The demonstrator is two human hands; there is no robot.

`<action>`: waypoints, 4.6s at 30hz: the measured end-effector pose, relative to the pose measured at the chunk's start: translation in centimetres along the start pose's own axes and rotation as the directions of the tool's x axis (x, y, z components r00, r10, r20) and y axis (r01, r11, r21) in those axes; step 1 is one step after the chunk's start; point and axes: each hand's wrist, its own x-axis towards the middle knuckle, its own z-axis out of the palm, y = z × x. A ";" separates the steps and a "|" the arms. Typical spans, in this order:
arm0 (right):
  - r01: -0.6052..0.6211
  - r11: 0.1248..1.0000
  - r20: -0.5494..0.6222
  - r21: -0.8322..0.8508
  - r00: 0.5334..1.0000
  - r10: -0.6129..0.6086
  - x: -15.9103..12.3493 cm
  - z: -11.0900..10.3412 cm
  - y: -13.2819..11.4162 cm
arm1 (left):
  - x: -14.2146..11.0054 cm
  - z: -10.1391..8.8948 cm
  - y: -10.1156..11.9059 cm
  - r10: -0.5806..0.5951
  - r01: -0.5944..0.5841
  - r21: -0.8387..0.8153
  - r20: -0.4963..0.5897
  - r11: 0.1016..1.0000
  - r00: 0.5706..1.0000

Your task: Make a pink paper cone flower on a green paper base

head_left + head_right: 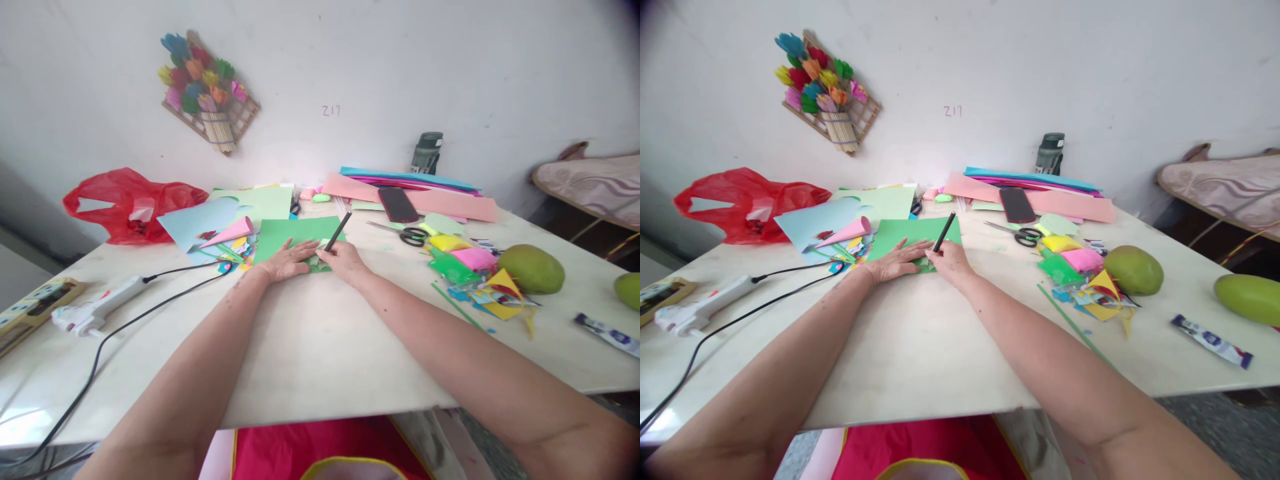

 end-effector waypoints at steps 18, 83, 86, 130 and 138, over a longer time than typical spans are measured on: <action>0.016 0.998 -0.017 -0.057 1.000 -0.017 0.0 -0.1 0.0 | 0.0 0.0 0.1 -0.006 0.005 0.039 0.016 0.999 1.000; -0.178 0.881 0.016 0.438 0.982 0.190 1.1 1.5 -0.8 | -0.1 0.3 0.1 -0.056 0.063 0.070 -0.093 0.996 0.994; -0.098 0.938 -0.028 0.334 0.993 0.114 1.2 1.7 -0.2 | -0.1 0.2 0.3 -0.060 0.066 0.074 -0.084 0.995 0.995; 0.051 0.998 0.007 -0.046 0.999 -0.050 1.6 1.9 0.5 | -1.4 0.2 -1.1 -0.201 0.220 0.093 -0.183 0.971 0.962; 0.039 0.997 0.009 -0.071 0.999 -0.039 1.4 1.7 0.1 | -1.3 0.4 -1.5 -0.213 0.230 0.080 -0.179 0.970 0.960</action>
